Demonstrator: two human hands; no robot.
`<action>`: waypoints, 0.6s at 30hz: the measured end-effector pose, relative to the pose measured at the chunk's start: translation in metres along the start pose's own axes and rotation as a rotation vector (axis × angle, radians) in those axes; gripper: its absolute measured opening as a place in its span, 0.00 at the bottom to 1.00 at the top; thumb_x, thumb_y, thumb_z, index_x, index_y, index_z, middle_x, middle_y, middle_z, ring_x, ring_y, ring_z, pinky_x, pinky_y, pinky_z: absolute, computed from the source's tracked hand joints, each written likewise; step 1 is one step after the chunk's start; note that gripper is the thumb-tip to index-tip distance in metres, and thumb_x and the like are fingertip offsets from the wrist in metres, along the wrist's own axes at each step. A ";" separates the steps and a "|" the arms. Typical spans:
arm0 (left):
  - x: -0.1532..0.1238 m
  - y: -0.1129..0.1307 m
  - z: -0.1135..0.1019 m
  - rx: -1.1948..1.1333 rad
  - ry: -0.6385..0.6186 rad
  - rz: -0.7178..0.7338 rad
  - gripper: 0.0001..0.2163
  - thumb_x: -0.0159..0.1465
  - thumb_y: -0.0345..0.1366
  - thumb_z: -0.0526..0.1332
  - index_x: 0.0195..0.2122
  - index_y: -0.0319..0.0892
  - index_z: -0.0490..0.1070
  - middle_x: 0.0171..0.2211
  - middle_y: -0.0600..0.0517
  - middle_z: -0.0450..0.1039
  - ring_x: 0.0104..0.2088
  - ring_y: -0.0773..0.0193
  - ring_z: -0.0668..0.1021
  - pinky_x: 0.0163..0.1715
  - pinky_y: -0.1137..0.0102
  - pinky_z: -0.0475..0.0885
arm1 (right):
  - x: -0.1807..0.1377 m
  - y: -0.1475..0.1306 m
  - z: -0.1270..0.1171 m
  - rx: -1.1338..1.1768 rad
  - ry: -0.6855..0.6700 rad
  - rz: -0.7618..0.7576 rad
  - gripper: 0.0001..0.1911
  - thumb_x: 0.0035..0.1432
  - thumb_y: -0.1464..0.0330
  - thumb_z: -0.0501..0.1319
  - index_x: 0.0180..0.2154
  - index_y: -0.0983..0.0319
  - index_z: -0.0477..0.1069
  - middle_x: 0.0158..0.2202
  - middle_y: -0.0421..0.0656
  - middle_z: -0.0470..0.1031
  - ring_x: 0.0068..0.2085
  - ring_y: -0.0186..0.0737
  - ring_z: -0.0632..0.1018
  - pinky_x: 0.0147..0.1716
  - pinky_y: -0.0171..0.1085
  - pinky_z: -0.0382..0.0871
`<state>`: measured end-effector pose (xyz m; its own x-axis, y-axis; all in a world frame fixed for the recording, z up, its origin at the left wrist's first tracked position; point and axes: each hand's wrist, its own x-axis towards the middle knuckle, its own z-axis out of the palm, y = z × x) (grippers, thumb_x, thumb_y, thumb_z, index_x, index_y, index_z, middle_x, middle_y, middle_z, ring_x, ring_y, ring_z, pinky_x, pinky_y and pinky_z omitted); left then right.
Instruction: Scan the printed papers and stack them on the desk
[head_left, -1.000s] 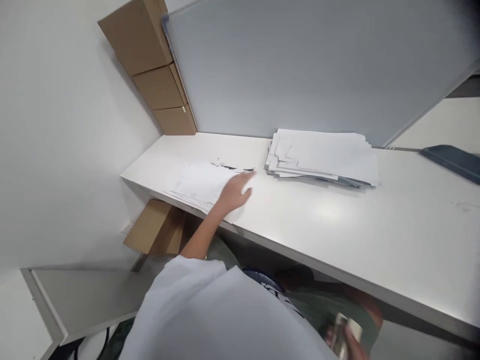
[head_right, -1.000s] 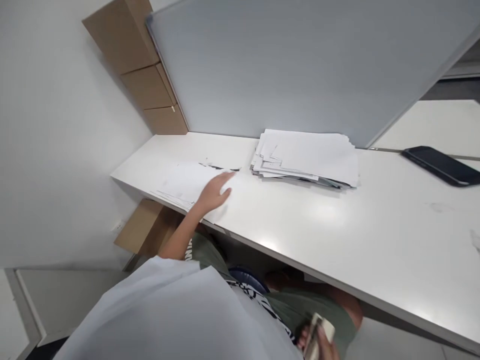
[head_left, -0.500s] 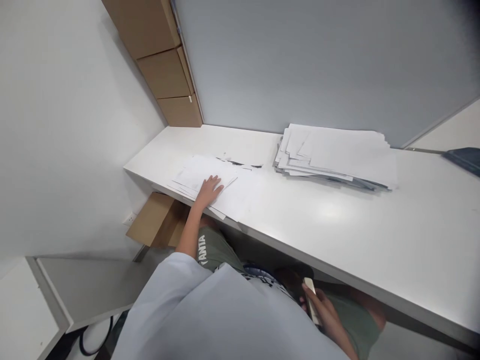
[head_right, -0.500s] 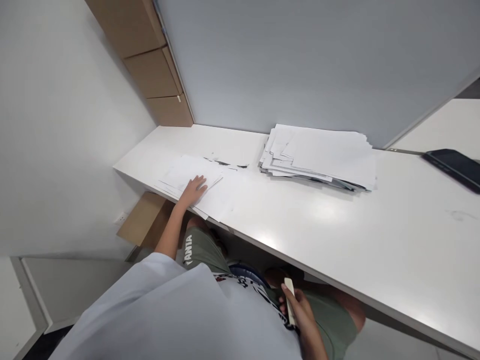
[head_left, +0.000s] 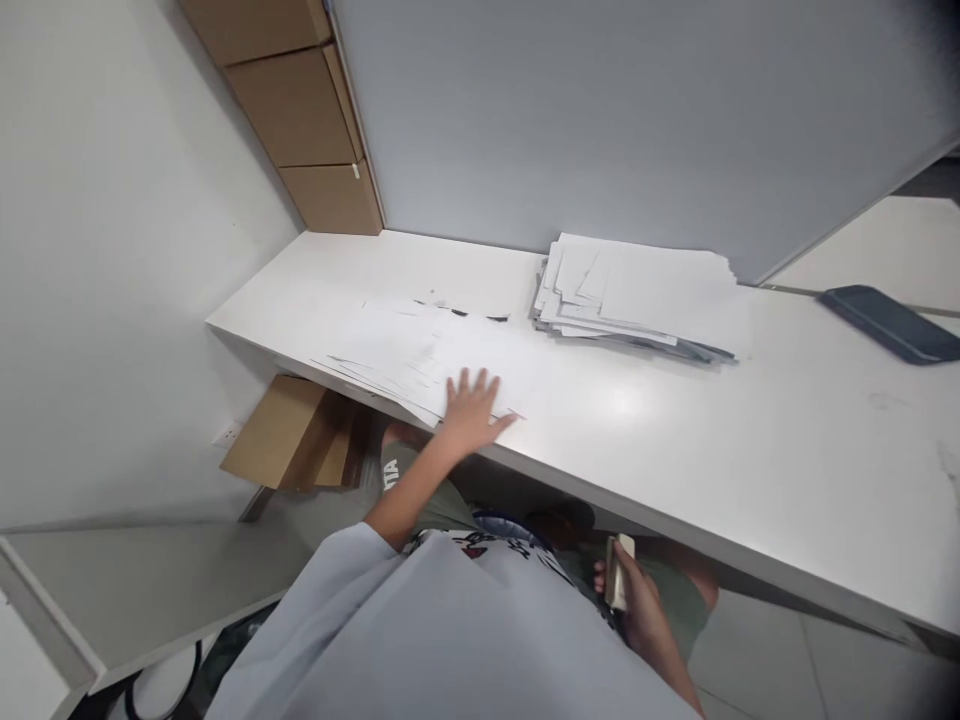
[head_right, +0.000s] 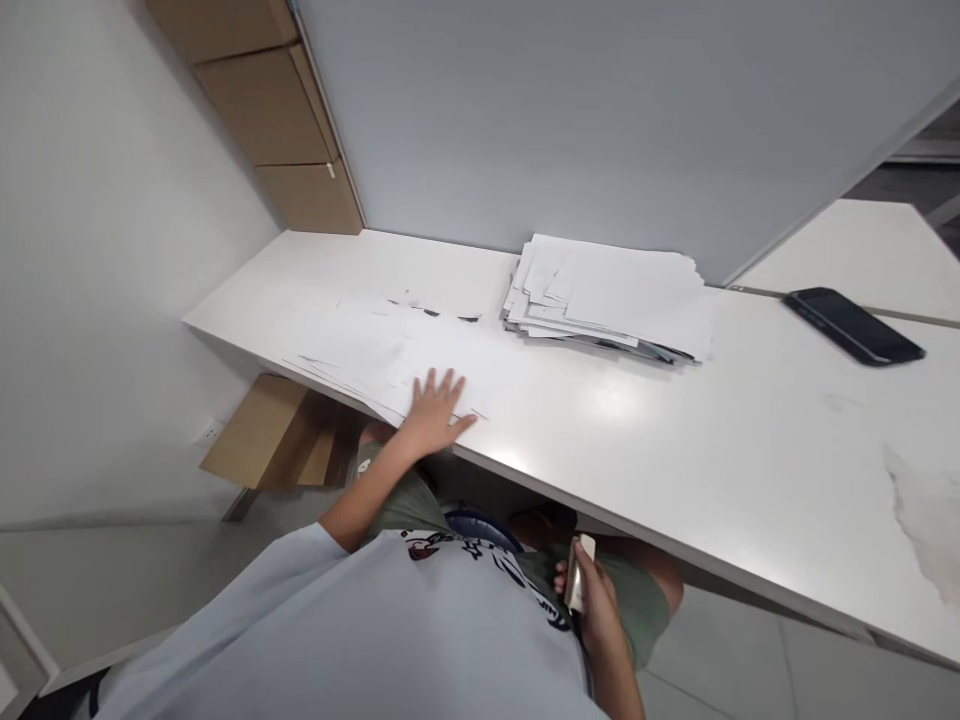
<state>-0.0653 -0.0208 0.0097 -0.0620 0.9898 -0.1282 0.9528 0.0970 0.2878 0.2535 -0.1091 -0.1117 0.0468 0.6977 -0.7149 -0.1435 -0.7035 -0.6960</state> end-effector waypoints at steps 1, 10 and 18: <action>-0.005 0.018 0.006 -0.036 -0.021 0.071 0.36 0.66 0.58 0.48 0.70 0.43 0.47 0.71 0.44 0.39 0.69 0.39 0.40 0.66 0.41 0.37 | -0.002 -0.001 0.004 -0.004 0.015 -0.011 0.29 0.36 0.48 0.72 0.33 0.61 0.67 0.21 0.40 0.74 0.18 0.36 0.72 0.17 0.34 0.66; -0.019 0.076 0.028 -0.085 0.096 0.431 0.27 0.70 0.46 0.49 0.67 0.39 0.53 0.70 0.43 0.46 0.70 0.46 0.40 0.68 0.46 0.42 | -0.031 -0.007 0.029 0.139 0.120 -0.165 0.26 0.40 0.49 0.69 0.34 0.57 0.63 0.22 0.34 0.71 0.18 0.33 0.70 0.18 0.33 0.63; -0.007 0.051 0.027 -0.029 0.016 0.808 0.21 0.72 0.41 0.46 0.65 0.41 0.58 0.68 0.45 0.54 0.70 0.57 0.49 0.68 0.57 0.50 | -0.058 -0.067 0.009 -0.333 0.258 -0.537 0.25 0.39 0.55 0.71 0.39 0.58 0.68 0.33 0.39 0.73 0.33 0.39 0.73 0.28 0.35 0.65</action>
<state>-0.0083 -0.0254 -0.0008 0.6378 0.7568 0.1434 0.6972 -0.6463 0.3102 0.2512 -0.1018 -0.0231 0.2668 0.9362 -0.2290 0.2759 -0.3019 -0.9126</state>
